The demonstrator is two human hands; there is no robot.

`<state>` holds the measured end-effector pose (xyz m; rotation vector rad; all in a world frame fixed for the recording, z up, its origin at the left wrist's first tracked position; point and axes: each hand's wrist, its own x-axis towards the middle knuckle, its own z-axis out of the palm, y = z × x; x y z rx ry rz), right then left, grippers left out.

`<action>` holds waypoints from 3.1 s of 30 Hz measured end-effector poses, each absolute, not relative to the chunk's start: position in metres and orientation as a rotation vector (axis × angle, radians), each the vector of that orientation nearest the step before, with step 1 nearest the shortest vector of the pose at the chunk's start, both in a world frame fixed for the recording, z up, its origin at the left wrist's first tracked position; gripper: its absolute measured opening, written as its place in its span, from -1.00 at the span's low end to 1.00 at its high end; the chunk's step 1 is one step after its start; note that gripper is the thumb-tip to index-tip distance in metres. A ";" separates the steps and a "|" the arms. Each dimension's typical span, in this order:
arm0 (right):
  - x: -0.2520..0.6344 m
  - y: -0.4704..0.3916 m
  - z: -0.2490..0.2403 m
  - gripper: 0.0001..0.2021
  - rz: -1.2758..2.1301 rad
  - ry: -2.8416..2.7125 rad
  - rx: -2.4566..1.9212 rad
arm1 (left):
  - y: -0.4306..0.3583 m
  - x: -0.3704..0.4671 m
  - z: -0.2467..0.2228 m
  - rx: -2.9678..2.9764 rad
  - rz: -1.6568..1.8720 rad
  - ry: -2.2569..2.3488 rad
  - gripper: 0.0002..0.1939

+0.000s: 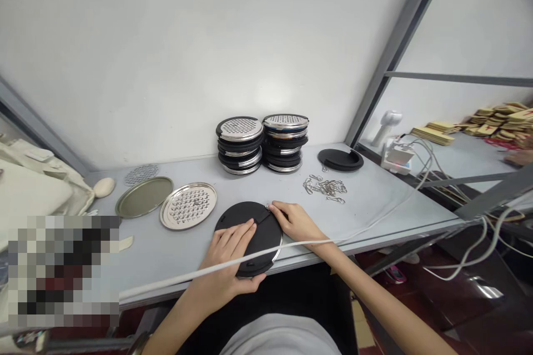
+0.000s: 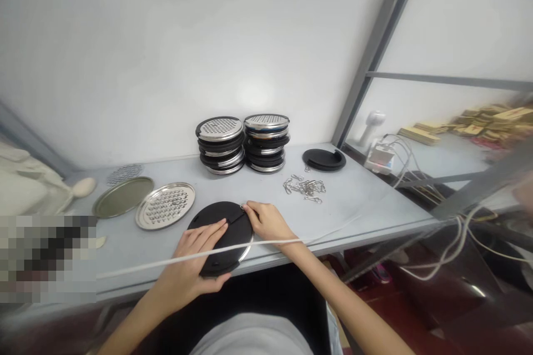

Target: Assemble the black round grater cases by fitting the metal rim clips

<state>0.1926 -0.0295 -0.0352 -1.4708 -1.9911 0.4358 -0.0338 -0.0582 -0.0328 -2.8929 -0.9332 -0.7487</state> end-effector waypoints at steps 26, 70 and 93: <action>0.194 -0.030 -0.034 -0.65 0.441 -1.991 -1.469 | -0.059 -0.034 -0.029 -2.896 -0.721 -0.917 -0.23; 0.191 -0.032 -0.034 -0.68 0.358 -2.019 -1.478 | -0.053 -0.039 -0.034 -2.956 -0.605 -0.958 -0.15; 0.193 -0.029 -0.035 -0.68 0.445 -1.990 -1.480 | -0.053 -0.038 -0.031 -2.946 -0.589 -0.957 -0.17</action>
